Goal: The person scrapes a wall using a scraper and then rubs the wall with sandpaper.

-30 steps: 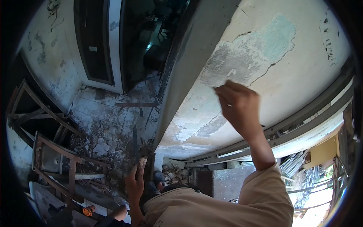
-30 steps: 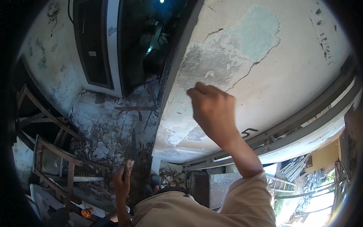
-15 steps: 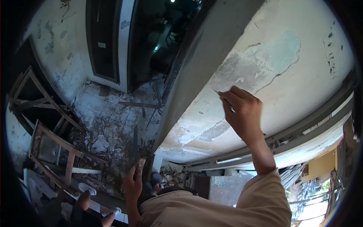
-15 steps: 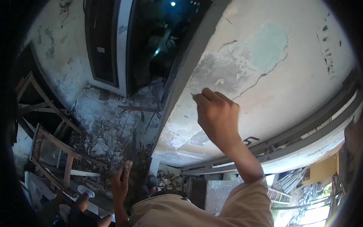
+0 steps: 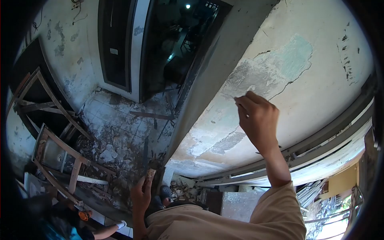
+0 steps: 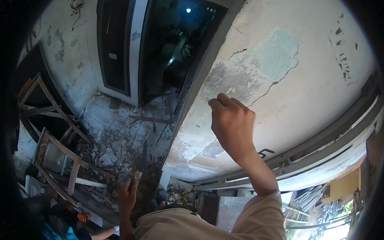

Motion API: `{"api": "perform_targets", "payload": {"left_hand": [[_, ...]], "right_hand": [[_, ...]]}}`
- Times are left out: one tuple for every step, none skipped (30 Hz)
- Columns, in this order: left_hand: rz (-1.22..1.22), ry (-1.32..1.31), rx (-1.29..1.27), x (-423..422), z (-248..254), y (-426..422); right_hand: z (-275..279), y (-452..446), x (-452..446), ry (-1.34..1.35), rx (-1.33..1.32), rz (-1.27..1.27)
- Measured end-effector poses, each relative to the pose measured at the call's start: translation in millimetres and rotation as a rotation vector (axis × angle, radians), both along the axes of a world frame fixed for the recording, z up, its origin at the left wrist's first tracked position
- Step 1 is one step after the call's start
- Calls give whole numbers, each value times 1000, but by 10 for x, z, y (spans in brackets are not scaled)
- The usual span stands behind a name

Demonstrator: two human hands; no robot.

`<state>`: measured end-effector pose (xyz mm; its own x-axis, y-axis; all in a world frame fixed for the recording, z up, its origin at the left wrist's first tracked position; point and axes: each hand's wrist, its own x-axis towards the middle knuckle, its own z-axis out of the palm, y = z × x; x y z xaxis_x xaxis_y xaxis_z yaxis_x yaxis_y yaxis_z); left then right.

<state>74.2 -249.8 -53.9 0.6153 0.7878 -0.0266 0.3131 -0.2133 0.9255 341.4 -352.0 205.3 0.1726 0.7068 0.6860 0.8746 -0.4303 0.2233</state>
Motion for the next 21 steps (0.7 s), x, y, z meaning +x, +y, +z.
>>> {"api": "perform_targets", "payload": {"left_hand": [[-21, 48, -29, 5, 57, -13], [-21, 45, -25, 30, 45, -31], [-1, 15, 0, 35, 16, -63], [20, -15, 28, 34, 7, -75], [25, -23, 33, 53, 36, -82], [12, -27, 60, 43, 80, -104], [2, -33, 92, 49, 106, -100], [9, -35, 93, 60, 91, -96], [10, -27, 91, 64, 55, -89], [5, -14, 87, 43, 36, -96], [0, -7, 89, 9, 52, -89], [-30, 22, 63, 12, 78, -61], [-54, 44, 32, 32, 91, -57], [-54, 44, 32, 18, 91, -61], [-48, 18, 22, 39, 93, -44], [-44, -3, 7, 48, 91, -52], [-39, -11, 13, 76, 84, -46], [-33, -24, 60, 78, 68, -61], [-27, -35, 110, 61, 61, -60], [-22, -42, 117, 52, 68, -49], [-35, -16, 145, 59, 80, -44]], "right_hand": [[-18, 16, 25, -3, 0, 0], [-71, 44, 94, -33, -25, 4], [-158, 64, 174, -57, -50, 4], [-317, 103, 317, 10, -134, 2], [-330, 109, 272, -19, -187, -14], [-287, 83, 192, -19, -143, 15], [-198, 84, 106, -20, -94, 45], [-154, 100, 77, -23, -93, 52], [-124, 109, 55, -45, -60, 36], [-120, 93, 36, -62, -29, 14], [-175, 69, 61, -54, -27, 9], [-239, 68, 143, -52, -88, -4], [-250, 67, 202, -56, -153, -12], [-193, 31, 154, -54, -107, 15], [-115, 21, 67, -64, -103, 19], [-57, -7, -51, -37, -36, 27], [-17, -4, -101, -15, 39, 37], [-124, 43, 55, -68, -28, 3], [-308, 107, 286, -26, -106, -25], [-299, 97, 246, -35, -144, -34], [-278, 84, 195, -51, -185, -41]]}}
